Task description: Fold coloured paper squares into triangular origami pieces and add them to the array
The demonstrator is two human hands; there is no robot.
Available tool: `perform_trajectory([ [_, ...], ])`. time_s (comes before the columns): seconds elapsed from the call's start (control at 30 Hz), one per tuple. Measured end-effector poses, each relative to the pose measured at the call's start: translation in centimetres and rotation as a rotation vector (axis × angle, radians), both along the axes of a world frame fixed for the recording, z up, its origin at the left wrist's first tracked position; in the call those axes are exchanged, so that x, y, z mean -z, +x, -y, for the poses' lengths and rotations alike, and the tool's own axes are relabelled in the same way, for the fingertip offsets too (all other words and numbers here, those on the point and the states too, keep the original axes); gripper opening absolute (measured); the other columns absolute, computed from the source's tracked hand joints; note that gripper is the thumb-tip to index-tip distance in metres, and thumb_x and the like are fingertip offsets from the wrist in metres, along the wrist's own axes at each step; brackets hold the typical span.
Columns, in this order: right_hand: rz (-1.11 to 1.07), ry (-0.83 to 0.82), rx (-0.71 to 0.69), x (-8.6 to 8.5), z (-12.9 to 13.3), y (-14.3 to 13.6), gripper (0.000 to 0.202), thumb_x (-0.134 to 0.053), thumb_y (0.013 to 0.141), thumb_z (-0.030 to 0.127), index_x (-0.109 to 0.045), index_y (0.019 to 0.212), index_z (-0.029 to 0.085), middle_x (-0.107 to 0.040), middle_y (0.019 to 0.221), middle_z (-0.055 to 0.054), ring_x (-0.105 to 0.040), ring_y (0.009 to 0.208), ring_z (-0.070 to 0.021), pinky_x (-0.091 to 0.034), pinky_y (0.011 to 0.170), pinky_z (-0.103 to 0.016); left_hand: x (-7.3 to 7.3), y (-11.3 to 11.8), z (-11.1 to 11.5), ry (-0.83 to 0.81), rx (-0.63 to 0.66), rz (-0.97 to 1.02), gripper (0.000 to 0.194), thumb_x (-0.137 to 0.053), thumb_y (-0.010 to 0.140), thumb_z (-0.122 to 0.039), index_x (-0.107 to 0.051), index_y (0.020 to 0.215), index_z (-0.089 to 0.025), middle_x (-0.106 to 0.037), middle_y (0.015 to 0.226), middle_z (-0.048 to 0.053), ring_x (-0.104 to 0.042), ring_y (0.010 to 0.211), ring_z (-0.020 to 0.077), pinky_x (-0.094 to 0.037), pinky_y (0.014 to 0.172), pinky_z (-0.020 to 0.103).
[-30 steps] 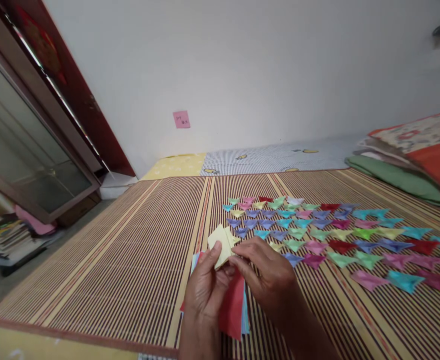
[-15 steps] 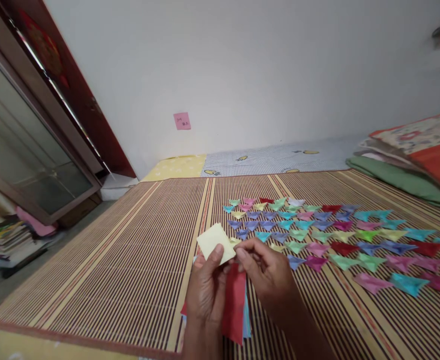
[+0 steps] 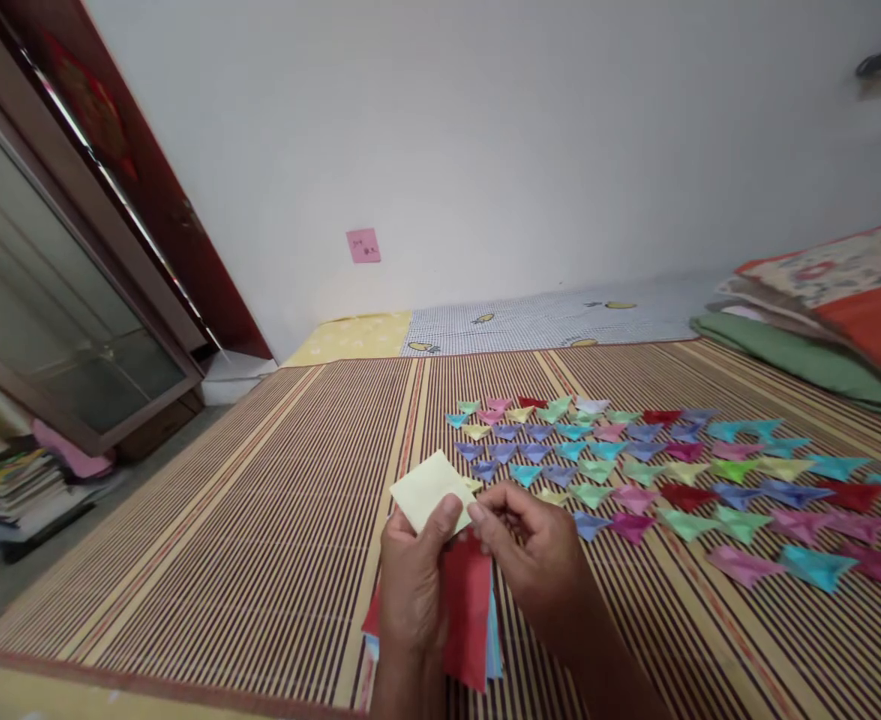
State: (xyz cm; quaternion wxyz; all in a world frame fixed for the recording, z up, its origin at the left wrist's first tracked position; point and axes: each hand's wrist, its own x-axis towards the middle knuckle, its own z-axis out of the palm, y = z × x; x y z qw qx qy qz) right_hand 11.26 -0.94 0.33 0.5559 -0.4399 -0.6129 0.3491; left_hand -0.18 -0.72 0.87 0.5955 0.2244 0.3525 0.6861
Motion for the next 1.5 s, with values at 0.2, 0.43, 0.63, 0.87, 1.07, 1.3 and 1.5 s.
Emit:
perform_trajectory([
  [0.2, -0.092, -0.067, -0.076, 0.1, 0.0, 0.3, 0.029, -0.055, 0.097, 0.038, -0.056, 0.074, 0.020, -0.047, 0.062, 0.005, -0.044, 0.058, -0.0132, -0.036, 0.055, -0.026, 0.1, -0.6, 0.0, 0.018, 0.034, 0.025, 0.043, -0.094, 0.064, -0.030, -0.076, 0.099, -0.013, -0.079, 0.078, 0.007, -0.077, 0.081, 0.0259, -0.060, 0.076, 0.034],
  [0.43, -0.057, -0.030, -0.052, -0.4, 0.1, 0.3, 0.026, -0.060, 0.094, 0.037, -0.060, 0.075, 0.020, -0.047, 0.062, 0.005, -0.042, 0.057, -0.0130, -0.034, 0.054, -0.025, 1.0, -0.7, -0.1, 0.022, 0.004, -0.070, 0.038, -0.090, 0.070, -0.035, -0.077, 0.097, -0.012, -0.077, 0.075, 0.006, -0.074, 0.071, 0.0214, -0.057, 0.068, 0.029],
  [0.63, -0.115, -0.061, -0.020, 0.1, -0.4, 1.4, 0.029, -0.056, 0.095, 0.038, -0.052, 0.072, 0.021, -0.043, 0.060, 0.006, -0.042, 0.056, -0.0124, -0.034, 0.052, -0.024, 0.8, -3.2, 0.0, 0.148, 0.216, -0.353, 0.022, -0.084, 0.079, -0.031, -0.074, 0.070, -0.013, -0.070, 0.067, 0.001, -0.060, 0.061, 0.0109, -0.047, 0.061, 0.019],
  [0.87, 0.013, -0.004, 0.064, -0.1, -0.3, 1.7, 0.029, -0.059, 0.090, 0.032, -0.047, 0.066, 0.022, -0.037, 0.058, 0.007, -0.035, 0.054, -0.0115, -0.030, 0.049, -0.023, -0.1, -2.8, 0.6, 0.152, 0.325, -0.458, 0.025, -0.086, 0.076, -0.030, -0.082, 0.095, -0.015, -0.078, 0.085, 0.009, -0.070, 0.076, 0.0212, -0.054, 0.074, 0.030],
  [1.07, -0.028, -0.066, -0.119, -0.5, -0.3, 1.4, 0.015, -0.064, 0.089, 0.034, -0.064, 0.089, 0.019, -0.063, 0.075, 0.000, -0.059, 0.069, -0.0172, -0.048, 0.062, -0.028, 0.6, -1.7, 0.2, 0.193, 0.285, -0.370, 0.027, -0.077, 0.086, -0.032, -0.080, 0.107, -0.015, -0.080, 0.095, 0.011, -0.072, 0.084, 0.0227, -0.055, 0.080, 0.032],
  [1.3, 0.109, -0.097, -0.159, -0.6, -0.1, 1.2, 0.016, -0.058, 0.091, 0.029, -0.060, 0.079, 0.019, -0.054, 0.064, 0.003, -0.050, 0.060, -0.0141, -0.039, 0.055, -0.026, 0.9, -2.3, 0.0, 0.087, 0.195, -0.357, 0.023, -0.089, 0.071, -0.029, -0.075, 0.081, -0.014, -0.075, 0.074, 0.003, -0.067, 0.063, 0.0152, -0.053, 0.062, 0.024],
  [1.5, 0.087, -0.097, -0.170, -0.4, -0.2, 1.4, 0.017, -0.058, 0.090, 0.030, -0.059, 0.077, 0.019, -0.051, 0.065, 0.004, -0.044, 0.059, -0.0129, -0.035, 0.054, -0.026, 1.0, -2.4, -0.1, 0.098, 0.187, -0.272, 0.022, -0.082, 0.081, -0.033, -0.073, 0.087, -0.013, -0.072, 0.072, 0.003, -0.064, 0.061, 0.0133, -0.050, 0.058, 0.021],
])
